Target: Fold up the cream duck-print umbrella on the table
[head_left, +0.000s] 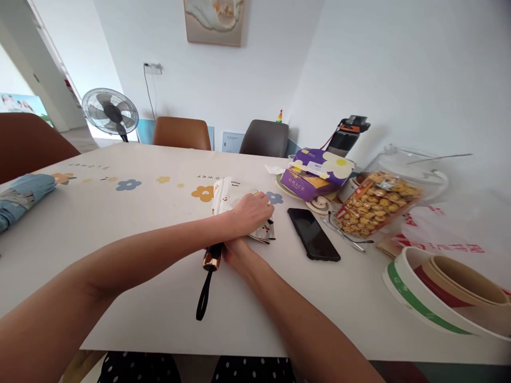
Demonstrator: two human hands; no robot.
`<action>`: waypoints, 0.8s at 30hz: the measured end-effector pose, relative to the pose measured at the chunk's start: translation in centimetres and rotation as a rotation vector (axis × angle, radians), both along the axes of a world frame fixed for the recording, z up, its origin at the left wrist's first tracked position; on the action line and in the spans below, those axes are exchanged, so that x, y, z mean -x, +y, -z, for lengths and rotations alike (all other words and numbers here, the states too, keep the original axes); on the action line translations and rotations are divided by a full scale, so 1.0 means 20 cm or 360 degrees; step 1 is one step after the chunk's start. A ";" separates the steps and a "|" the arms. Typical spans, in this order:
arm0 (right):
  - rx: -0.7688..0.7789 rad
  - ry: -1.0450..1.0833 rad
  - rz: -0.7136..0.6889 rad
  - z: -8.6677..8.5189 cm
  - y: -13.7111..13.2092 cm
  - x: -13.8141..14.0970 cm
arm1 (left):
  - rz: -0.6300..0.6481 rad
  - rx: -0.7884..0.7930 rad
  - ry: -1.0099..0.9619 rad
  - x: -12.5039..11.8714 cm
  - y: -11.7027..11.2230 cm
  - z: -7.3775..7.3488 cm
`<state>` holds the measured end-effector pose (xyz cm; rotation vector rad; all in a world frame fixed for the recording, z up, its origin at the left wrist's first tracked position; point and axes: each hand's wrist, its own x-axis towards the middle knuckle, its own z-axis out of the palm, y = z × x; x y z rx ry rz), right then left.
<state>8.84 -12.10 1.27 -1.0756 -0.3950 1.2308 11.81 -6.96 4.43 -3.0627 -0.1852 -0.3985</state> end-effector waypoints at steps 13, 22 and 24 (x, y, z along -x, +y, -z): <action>0.0257 0.0353 -0.0033 -0.05 -0.01 0.00 | -0.0891 0.1778 -0.1420 0.56 0.33 0.00; 0.0230 0.0377 -0.0080 -0.03 0.00 -0.04 | -0.0921 0.2311 -0.1295 0.78 0.33 0.23; 0.0253 0.0320 -0.0097 -0.04 0.00 -0.07 | -0.0895 0.2377 -0.1317 0.78 0.33 0.22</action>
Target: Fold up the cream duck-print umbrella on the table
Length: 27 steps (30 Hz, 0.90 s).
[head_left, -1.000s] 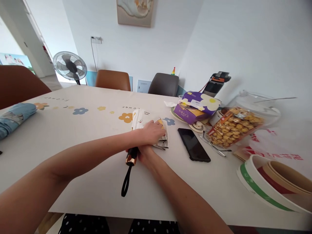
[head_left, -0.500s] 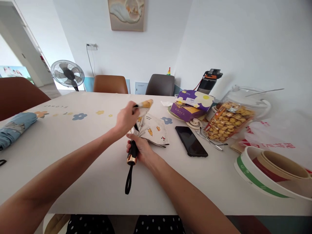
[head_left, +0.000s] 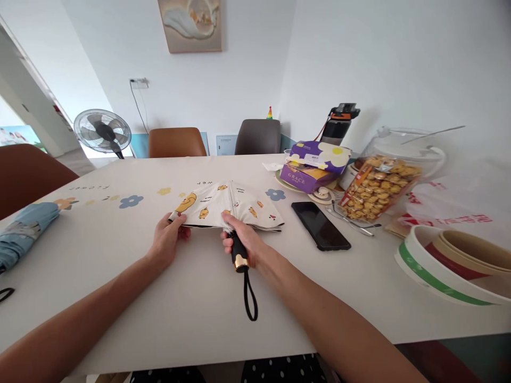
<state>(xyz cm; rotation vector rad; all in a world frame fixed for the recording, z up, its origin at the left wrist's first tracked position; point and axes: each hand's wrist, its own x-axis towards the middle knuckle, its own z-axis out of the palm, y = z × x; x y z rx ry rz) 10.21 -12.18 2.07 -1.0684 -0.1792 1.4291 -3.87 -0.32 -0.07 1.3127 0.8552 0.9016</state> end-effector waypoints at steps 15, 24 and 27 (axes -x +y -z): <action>-0.0041 -0.0309 -0.0108 0.03 0.01 -0.11 | 0.0166 -0.0104 0.0402 0.05 0.01 -0.02; 0.0012 -0.0275 -0.0149 0.00 0.01 -0.17 | 0.0171 -0.0298 0.0580 0.07 0.01 -0.04; 0.0052 -0.0266 -0.0169 0.01 0.02 -0.18 | 0.0189 -0.0265 0.0560 0.06 0.03 -0.04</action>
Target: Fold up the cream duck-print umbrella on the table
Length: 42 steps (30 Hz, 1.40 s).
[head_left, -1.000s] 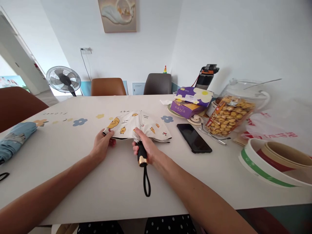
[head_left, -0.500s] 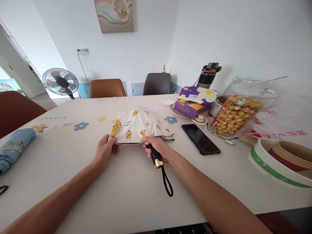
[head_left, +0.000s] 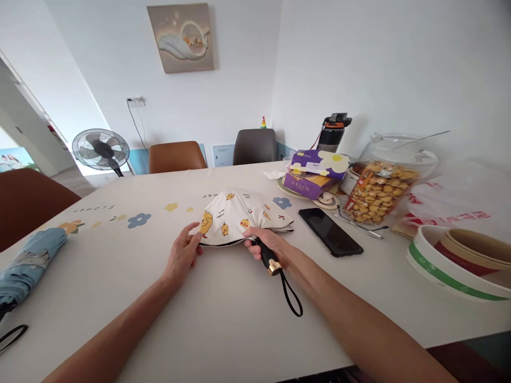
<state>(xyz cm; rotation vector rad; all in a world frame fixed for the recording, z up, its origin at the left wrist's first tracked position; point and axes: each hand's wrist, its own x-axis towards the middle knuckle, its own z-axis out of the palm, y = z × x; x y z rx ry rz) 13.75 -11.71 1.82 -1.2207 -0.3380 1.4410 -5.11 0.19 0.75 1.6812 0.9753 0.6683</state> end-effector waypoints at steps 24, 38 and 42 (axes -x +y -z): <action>-0.0051 0.0084 -0.0033 0.03 0.00 0.00 | 0.0016 0.0078 0.0337 -0.03 0.02 0.02; -0.0071 0.0102 -0.0026 0.03 0.00 0.00 | 0.0001 -0.0175 0.0422 -0.02 0.03 0.04; -0.0050 0.0093 -0.0013 0.01 -0.01 0.02 | -0.0151 -0.0377 0.0352 0.00 0.06 0.03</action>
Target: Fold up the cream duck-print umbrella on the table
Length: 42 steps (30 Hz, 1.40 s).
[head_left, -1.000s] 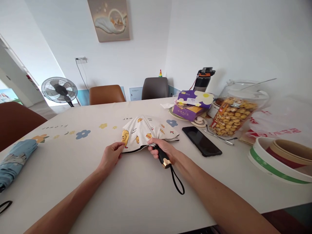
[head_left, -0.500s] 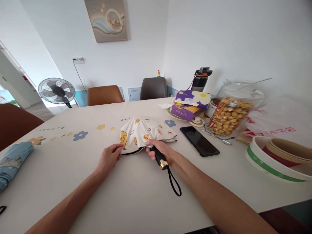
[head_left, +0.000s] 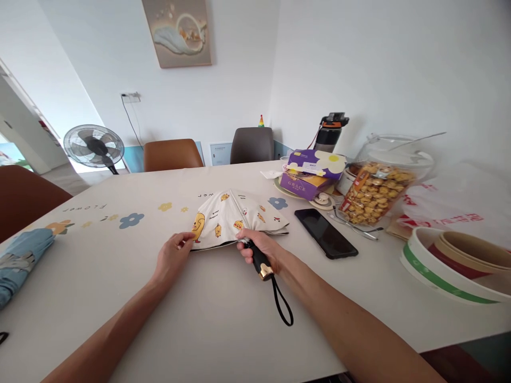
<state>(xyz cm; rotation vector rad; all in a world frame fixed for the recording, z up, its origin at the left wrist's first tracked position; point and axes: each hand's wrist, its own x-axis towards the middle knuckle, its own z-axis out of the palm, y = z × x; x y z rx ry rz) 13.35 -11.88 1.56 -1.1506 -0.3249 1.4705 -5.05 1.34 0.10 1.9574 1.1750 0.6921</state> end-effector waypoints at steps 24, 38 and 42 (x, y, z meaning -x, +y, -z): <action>-0.0150 -0.0047 -0.0260 -0.04 -0.05 0.10 | 0.0510 0.1303 -0.1183 -0.54 0.00 -0.14; -0.0217 0.0074 -0.0496 -0.02 -0.04 0.17 | 0.0265 0.1082 -0.1280 -0.47 0.04 -0.21; -0.0332 0.0195 -0.0473 -0.06 -0.05 0.16 | 0.0428 0.1131 -0.1299 -0.49 0.00 -0.19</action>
